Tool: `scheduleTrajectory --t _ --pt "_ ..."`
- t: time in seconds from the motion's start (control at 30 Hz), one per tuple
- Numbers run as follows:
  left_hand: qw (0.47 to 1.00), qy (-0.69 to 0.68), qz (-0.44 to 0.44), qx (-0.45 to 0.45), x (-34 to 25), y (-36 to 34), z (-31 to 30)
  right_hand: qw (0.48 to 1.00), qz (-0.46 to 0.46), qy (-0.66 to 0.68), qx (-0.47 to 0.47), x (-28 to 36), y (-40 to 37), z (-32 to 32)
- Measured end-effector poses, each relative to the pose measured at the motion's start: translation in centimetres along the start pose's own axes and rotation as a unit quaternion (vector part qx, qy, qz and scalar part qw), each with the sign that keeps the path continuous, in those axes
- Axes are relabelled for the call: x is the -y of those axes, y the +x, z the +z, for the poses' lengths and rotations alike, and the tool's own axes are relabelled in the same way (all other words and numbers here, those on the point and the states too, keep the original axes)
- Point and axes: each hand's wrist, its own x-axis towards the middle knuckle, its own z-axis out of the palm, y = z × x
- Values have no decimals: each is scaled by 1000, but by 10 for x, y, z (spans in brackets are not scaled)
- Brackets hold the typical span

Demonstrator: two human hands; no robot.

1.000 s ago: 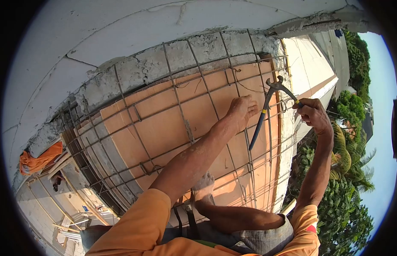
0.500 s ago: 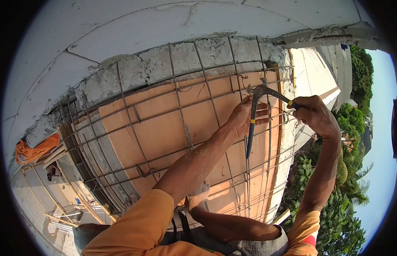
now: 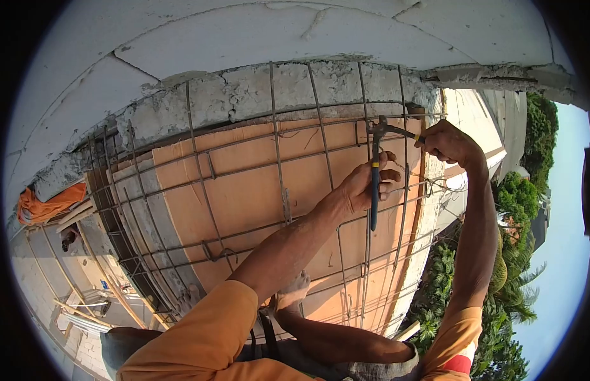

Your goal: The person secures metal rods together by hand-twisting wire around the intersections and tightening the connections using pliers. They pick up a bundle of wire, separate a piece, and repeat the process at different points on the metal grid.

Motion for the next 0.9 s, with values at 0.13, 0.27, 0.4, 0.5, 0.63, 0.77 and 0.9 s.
scheduleTrajectory --t 0.13,0.27,0.4,0.5,0.63,0.77,0.9 --pt "999 -31 13 14 4 3 7 975 -74 -207 14 -9 11 -1" --pt "993 -58 38 -93 13 5 21 989 -39 -94 -105 -13 5 20" --pt "989 -89 103 -55 24 14 26 976 -12 -157 -149 15 -10 29" --pt "987 -136 87 -19 24 25 29 980 1 -120 -159 36 -31 39" --pt "974 -186 123 -24 35 34 34 947 -83 -261 -170 37 -38 59" --pt "978 -155 128 -60 34 28 38 943 -96 -203 -246 39 -40 70" --pt "988 -100 115 -37 42 23 38 931 -102 -235 -259 31 -42 57"
